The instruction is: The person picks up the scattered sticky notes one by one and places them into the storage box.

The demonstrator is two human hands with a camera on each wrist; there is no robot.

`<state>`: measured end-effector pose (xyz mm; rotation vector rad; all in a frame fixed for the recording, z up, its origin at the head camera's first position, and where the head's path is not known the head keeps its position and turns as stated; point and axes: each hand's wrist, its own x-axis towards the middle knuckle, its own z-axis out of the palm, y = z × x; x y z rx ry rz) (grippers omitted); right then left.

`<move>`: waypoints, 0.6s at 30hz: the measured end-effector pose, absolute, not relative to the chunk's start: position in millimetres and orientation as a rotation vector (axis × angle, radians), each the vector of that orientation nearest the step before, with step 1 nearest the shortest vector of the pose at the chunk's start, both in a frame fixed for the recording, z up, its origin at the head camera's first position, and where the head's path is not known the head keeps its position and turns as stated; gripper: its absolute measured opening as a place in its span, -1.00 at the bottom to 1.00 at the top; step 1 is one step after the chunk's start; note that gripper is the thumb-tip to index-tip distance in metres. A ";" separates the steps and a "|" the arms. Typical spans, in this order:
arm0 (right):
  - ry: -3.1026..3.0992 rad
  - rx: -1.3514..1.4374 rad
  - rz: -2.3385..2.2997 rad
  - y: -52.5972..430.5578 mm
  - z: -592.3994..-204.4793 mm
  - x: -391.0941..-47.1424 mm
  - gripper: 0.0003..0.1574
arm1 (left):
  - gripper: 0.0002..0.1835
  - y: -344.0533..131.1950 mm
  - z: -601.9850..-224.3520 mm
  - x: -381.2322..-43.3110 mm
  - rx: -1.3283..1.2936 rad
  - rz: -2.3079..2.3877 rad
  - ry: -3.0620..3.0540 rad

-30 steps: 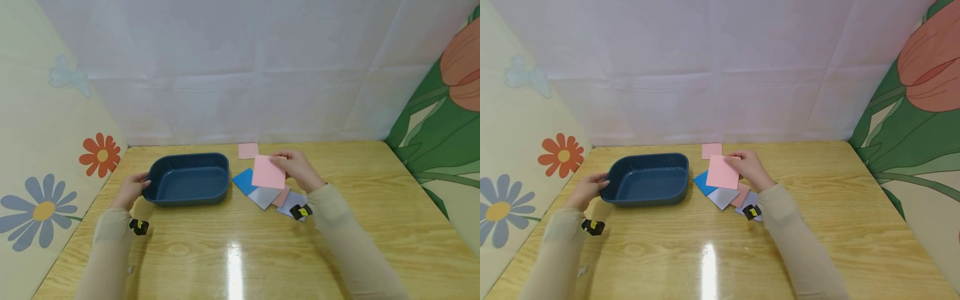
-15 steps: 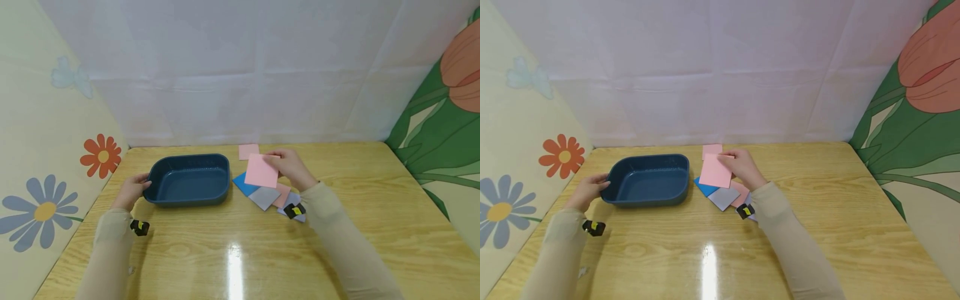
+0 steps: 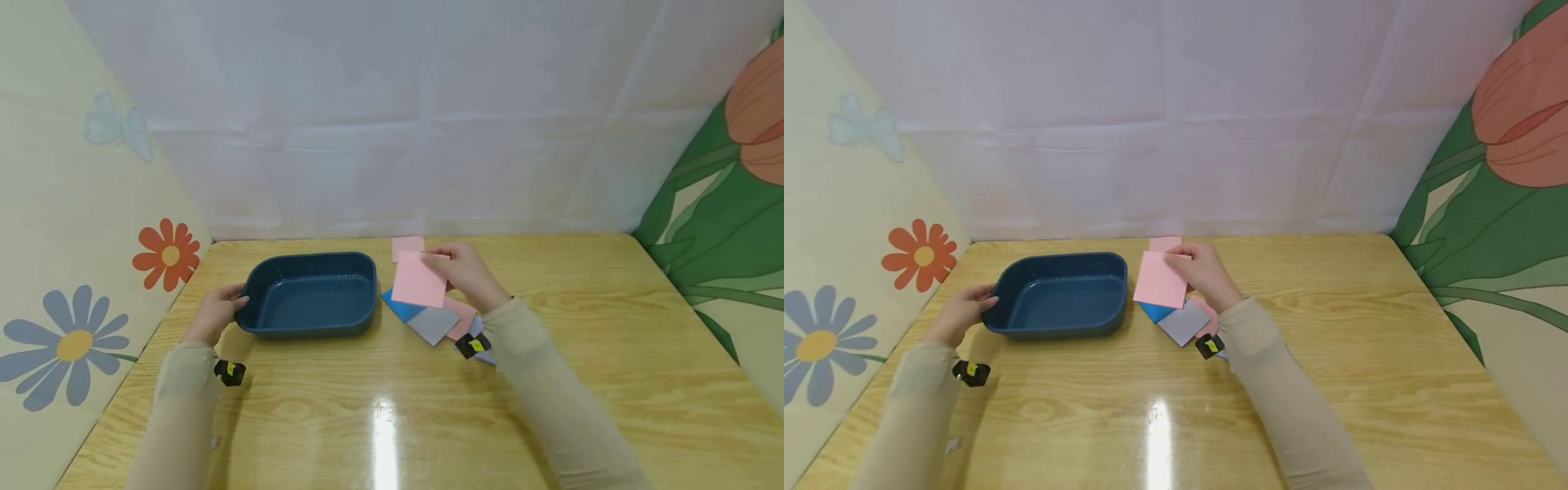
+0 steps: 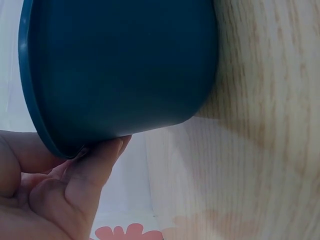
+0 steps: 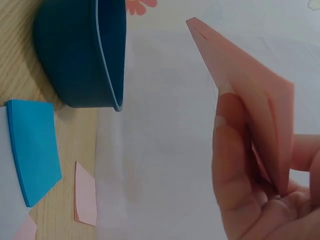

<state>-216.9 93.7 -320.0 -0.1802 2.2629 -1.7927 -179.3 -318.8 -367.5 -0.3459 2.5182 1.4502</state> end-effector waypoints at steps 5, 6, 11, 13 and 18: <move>2.256 -0.187 -1.806 89.9 -320.4 -217.9 -0.55 | -0.45 -318.9 -368.0 -179.4 -0.345 1.451 2.521; 2.254 -0.189 -1.808 89.2 -320.2 -217.7 -0.55 | -0.45 -319.0 -368.3 -179.5 -0.345 1.451 2.522; 2.232 -0.179 -1.824 85.2 -320.1 -218.2 -0.55 | -0.45 -320.1 -369.5 -180.0 -0.347 1.452 2.525; 2.226 -0.185 -1.827 84.0 -320.6 -218.6 -0.57 | -0.45 -320.7 -370.2 -180.1 -0.343 1.450 2.526; 2.212 -0.203 -1.843 81.0 -321.8 -218.9 -0.59 | -0.45 -320.9 -370.7 -180.1 -0.330 1.450 2.524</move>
